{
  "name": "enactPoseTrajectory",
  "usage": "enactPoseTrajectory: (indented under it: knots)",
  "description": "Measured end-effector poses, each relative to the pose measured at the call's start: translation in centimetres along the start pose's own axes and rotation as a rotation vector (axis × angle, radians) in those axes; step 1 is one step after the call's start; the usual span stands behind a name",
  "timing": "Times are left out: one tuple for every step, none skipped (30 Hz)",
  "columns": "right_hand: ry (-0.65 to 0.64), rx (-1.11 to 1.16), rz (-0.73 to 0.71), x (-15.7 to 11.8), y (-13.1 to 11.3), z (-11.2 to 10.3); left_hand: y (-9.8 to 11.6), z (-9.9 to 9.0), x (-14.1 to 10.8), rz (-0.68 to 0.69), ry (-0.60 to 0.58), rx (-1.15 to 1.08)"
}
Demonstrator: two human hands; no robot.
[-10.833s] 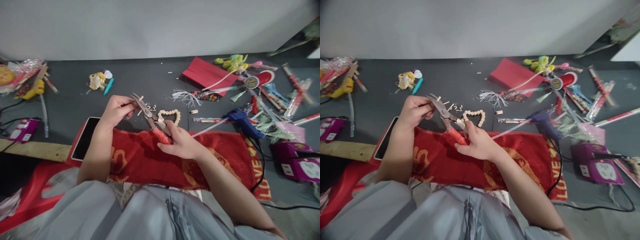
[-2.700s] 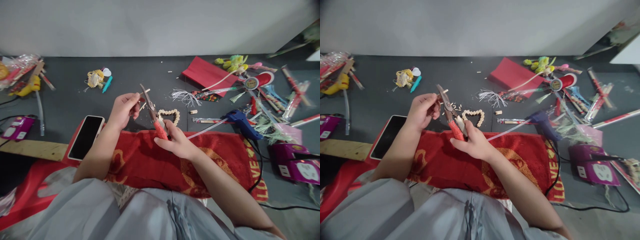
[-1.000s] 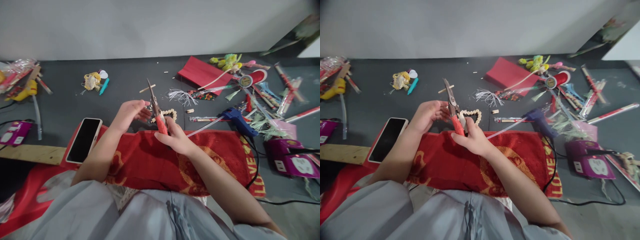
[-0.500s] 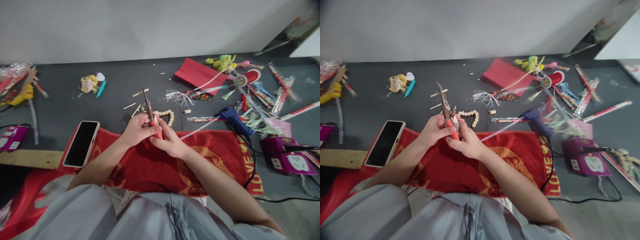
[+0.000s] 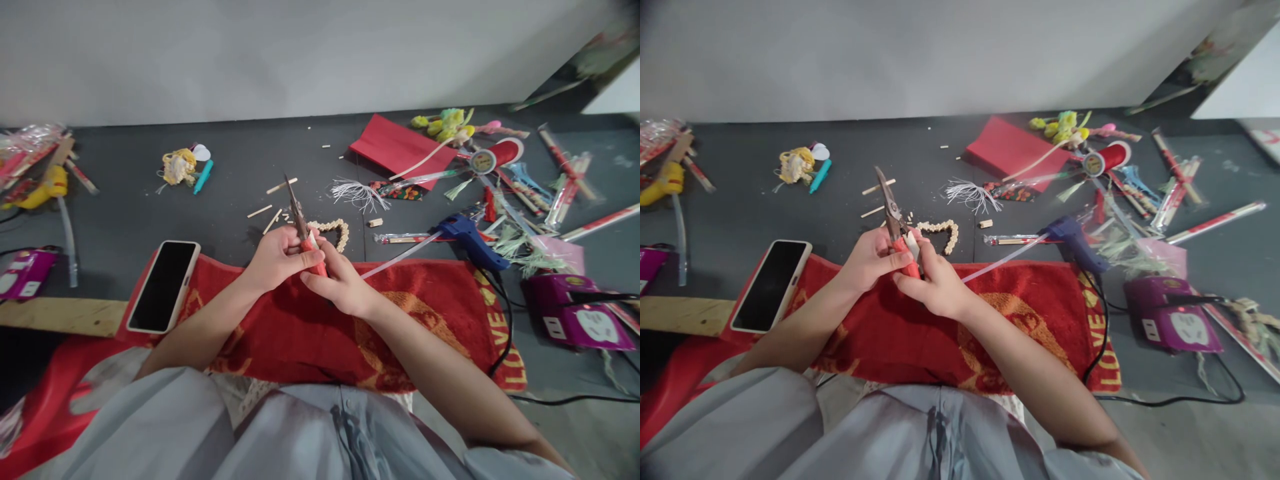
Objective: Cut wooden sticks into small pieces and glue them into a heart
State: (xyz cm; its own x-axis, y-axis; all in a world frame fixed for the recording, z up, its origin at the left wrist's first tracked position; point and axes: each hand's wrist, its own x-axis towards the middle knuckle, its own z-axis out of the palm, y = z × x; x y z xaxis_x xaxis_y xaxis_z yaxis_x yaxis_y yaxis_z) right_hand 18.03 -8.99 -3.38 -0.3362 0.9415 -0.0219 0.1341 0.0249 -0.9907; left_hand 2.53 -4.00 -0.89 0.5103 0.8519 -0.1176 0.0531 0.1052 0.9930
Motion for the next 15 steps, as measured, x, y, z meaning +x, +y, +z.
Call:
enactPoseTrajectory:
  knots:
    - [0.002,-0.004,0.001,0.0,0.0,0.0,0.0,0.0,0.0,0.003,-0.001,0.003]
    - [0.006,-0.007,0.0,0.0,-0.1,0.0,-0.1,0.0,0.0,0.005,-0.006,0.004]
    - [0.014,-0.008,-0.004,0.1,-0.1,0.0,-0.2,0.0,0.1,0.006,-0.015,0.006]
    - [0.024,-0.009,-0.005,0.1,-0.1,0.0,-0.2,-0.1,0.1,0.003,-0.026,0.009]
    - [0.03,-0.014,0.0,0.1,-0.2,0.0,-0.3,-0.2,0.2,-0.001,-0.038,0.011]
    - [0.034,-0.026,0.016,0.1,-0.3,0.0,-0.4,-0.4,0.3,-0.002,-0.045,0.009]
    - [0.035,-0.044,0.044,0.1,-0.4,-0.1,-0.4,-0.6,0.4,-0.002,-0.047,0.002]
    - [0.037,-0.066,0.076,0.1,-0.5,-0.2,-0.4,-1.0,0.6,0.005,-0.032,-0.011]
    - [0.043,-0.087,0.108,0.1,-0.6,-0.3,-0.5,-1.5,0.8,0.024,0.005,-0.026]
    - [0.053,-0.106,0.131,0.1,-0.7,-0.5,-0.5,-2.0,1.0,0.052,0.058,-0.033]
    - [0.064,-0.121,0.145,0.0,-0.8,-0.7,-0.5,-2.6,1.3,0.097,0.149,-0.027]
    - [0.069,-0.134,0.154,0.0,-0.9,-0.8,-0.5,-3.1,1.5,0.157,0.252,0.032]
    - [0.063,-0.149,0.159,0.0,-1.0,-1.0,-0.5,-3.7,1.6,0.222,0.334,0.144]
    - [0.048,-0.171,0.163,0.0,-1.1,-1.1,-0.4,-4.2,1.7,0.303,0.427,0.279]
    - [0.027,-0.198,0.164,-0.1,-1.2,-1.2,-0.3,-4.7,1.7,0.373,0.51,0.429]
